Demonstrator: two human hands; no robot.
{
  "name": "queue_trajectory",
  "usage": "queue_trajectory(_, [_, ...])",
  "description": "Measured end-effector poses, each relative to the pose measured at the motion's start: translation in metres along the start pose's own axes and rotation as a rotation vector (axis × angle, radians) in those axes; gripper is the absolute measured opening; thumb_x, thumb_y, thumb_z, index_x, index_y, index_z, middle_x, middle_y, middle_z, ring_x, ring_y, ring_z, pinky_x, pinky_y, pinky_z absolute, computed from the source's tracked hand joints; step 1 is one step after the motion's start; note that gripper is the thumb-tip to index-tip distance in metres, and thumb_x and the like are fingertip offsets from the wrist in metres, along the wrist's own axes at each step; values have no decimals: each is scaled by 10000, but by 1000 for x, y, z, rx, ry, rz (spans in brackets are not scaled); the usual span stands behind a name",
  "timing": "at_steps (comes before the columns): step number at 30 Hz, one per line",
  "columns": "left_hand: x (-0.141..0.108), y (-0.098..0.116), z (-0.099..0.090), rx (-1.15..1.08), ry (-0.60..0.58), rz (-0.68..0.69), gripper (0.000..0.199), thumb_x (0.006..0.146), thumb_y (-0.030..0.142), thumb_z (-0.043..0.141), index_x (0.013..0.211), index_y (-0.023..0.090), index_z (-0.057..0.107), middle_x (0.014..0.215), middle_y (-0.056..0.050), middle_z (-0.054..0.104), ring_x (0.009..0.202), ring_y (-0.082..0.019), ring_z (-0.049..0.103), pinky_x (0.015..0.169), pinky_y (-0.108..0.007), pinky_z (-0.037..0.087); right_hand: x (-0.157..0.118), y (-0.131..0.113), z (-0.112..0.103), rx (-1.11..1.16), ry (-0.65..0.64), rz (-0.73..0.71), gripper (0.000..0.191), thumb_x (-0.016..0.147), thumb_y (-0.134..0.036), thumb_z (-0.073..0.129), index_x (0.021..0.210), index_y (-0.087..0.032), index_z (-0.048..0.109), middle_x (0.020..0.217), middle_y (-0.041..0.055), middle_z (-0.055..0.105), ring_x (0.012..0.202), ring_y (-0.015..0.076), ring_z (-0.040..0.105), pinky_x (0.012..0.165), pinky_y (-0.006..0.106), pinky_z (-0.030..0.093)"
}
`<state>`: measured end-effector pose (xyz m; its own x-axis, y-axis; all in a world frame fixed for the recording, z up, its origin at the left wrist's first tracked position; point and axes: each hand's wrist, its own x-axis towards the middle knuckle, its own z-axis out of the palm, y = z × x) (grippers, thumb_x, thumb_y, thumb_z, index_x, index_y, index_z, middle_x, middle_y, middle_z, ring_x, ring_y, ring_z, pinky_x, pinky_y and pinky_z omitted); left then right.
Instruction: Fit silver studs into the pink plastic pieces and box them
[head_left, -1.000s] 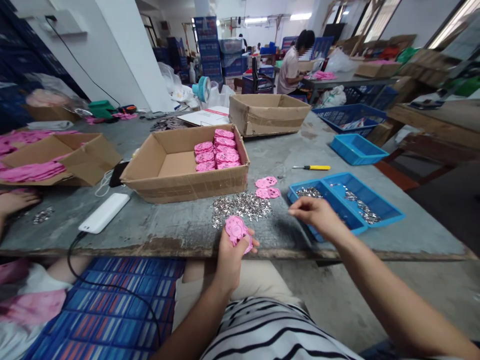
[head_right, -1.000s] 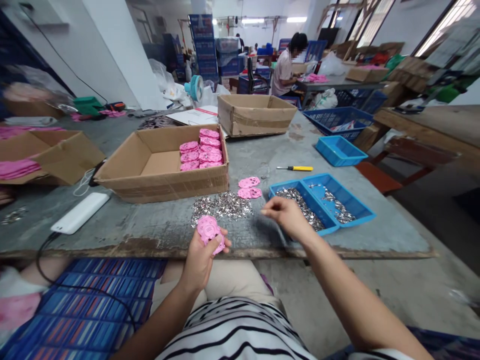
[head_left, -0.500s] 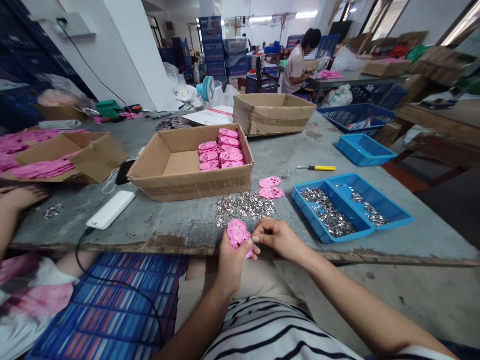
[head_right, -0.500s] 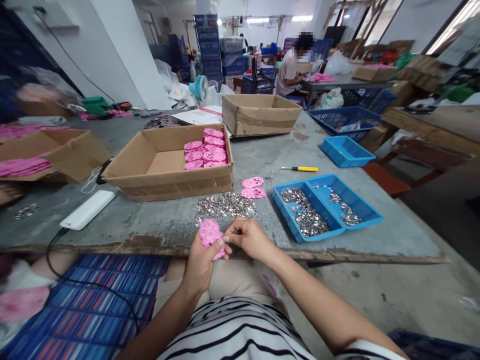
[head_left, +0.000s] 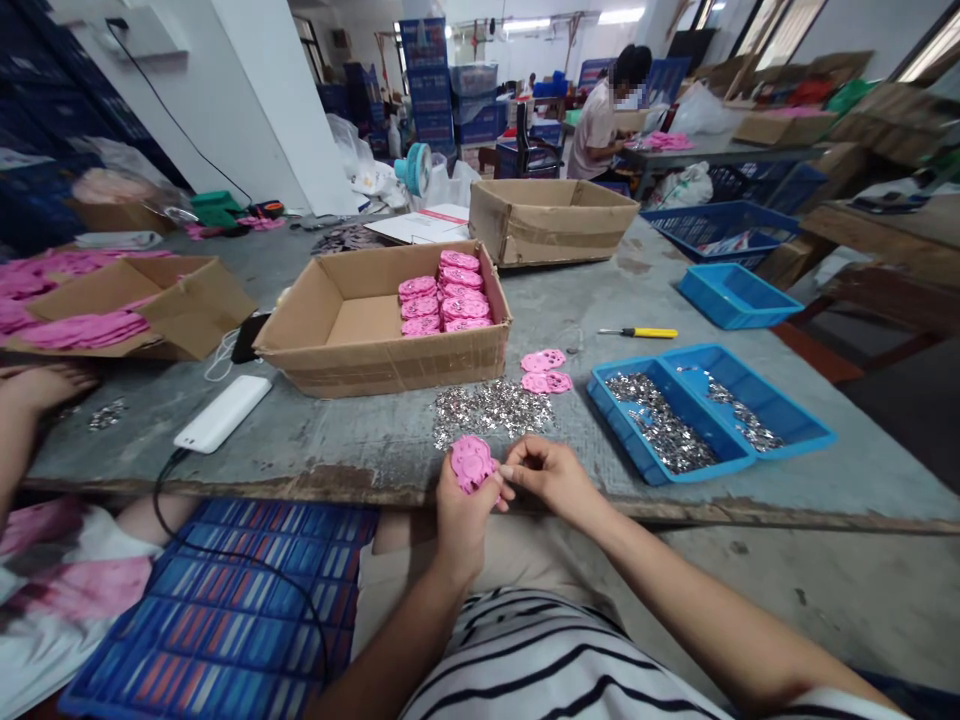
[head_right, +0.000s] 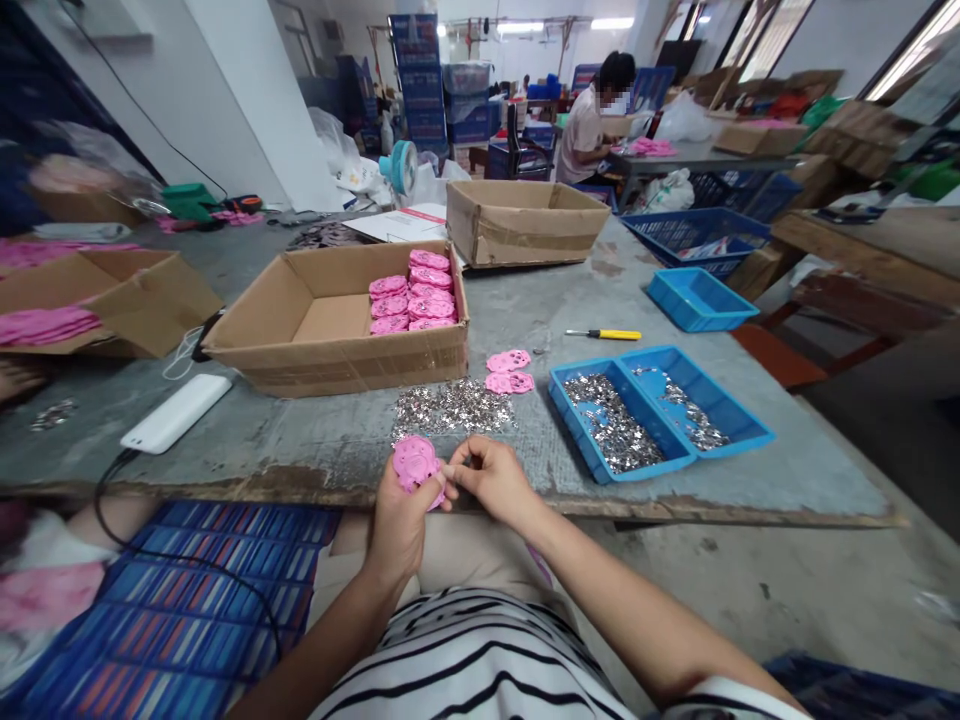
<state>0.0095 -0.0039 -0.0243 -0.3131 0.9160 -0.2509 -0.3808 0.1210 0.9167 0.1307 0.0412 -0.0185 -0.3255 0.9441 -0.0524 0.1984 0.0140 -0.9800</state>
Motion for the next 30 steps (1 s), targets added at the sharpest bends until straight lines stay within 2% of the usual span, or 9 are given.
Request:
queue_trajectory(3, [0, 1, 0, -54, -58, 17, 388, 623, 282, 761, 909, 188, 516, 703, 26, 623, 547, -118, 607, 497, -221, 482, 0, -7, -4, 54, 3, -14, 325, 672, -491, 732, 587, -206, 601, 639, 8, 592, 643, 155, 517, 656, 311, 406])
queue_trajectory(6, [0, 4, 0, -270, -159, 55, 517, 685, 532, 743, 1043, 213, 550, 939, -44, 668, 836, -191, 671, 734, -322, 553, 1, -12, -3, 205, 119, -20, 307, 626, -470, 784, 567, -206, 637, 829, 40, 627, 820, 190, 574, 799, 347, 443])
queue_trajectory(9, [0, 8, 2, -436, -218, 96, 666, 728, 708, 621, 1211, 256, 542, 1162, -77, 638, 1109, -241, 614, 985, -395, 476, 1, -16, 3, 321, 210, 9, 261, 582, -430, 819, 573, -214, 673, 996, 65, 633, 1065, 254, 554, 967, 405, 395])
queue_trajectory(12, [-1, 9, 4, -473, -218, 142, 719, 747, 729, 581, 1308, 285, 506, 1283, -81, 593, 1240, -252, 543, 1092, -405, 387, -2, -20, 12, 357, 192, 21, 229, 597, -404, 810, 561, -226, 670, 1021, 65, 650, 1169, 277, 504, 1040, 435, 333])
queue_trajectory(17, [-2, 5, 5, -411, -199, 200, 794, 738, 789, 512, 1339, 271, 499, 1322, -104, 584, 1289, -273, 506, 1121, -437, 361, -6, -23, 22, 363, 184, -5, 196, 624, -363, 779, 541, -230, 662, 997, 61, 666, 1192, 276, 484, 1061, 436, 299])
queue_trajectory(23, [-2, -1, 5, -334, -200, 239, 800, 713, 836, 469, 1267, 268, 573, 1319, -102, 596, 1300, -287, 499, 1122, -438, 372, -5, -25, 27, 408, 159, 25, 244, 596, -403, 802, 540, -214, 658, 1048, 58, 634, 1107, 258, 513, 1041, 414, 311])
queue_trajectory(30, [-4, 1, 6, -161, -178, 195, 965, 584, 954, 394, 1209, 251, 607, 1230, -101, 639, 1251, -314, 525, 1032, -418, 453, -6, -25, 28, 420, 121, 18, 256, 630, -398, 795, 551, -207, 646, 1054, 55, 637, 1125, 244, 511, 1053, 406, 317])
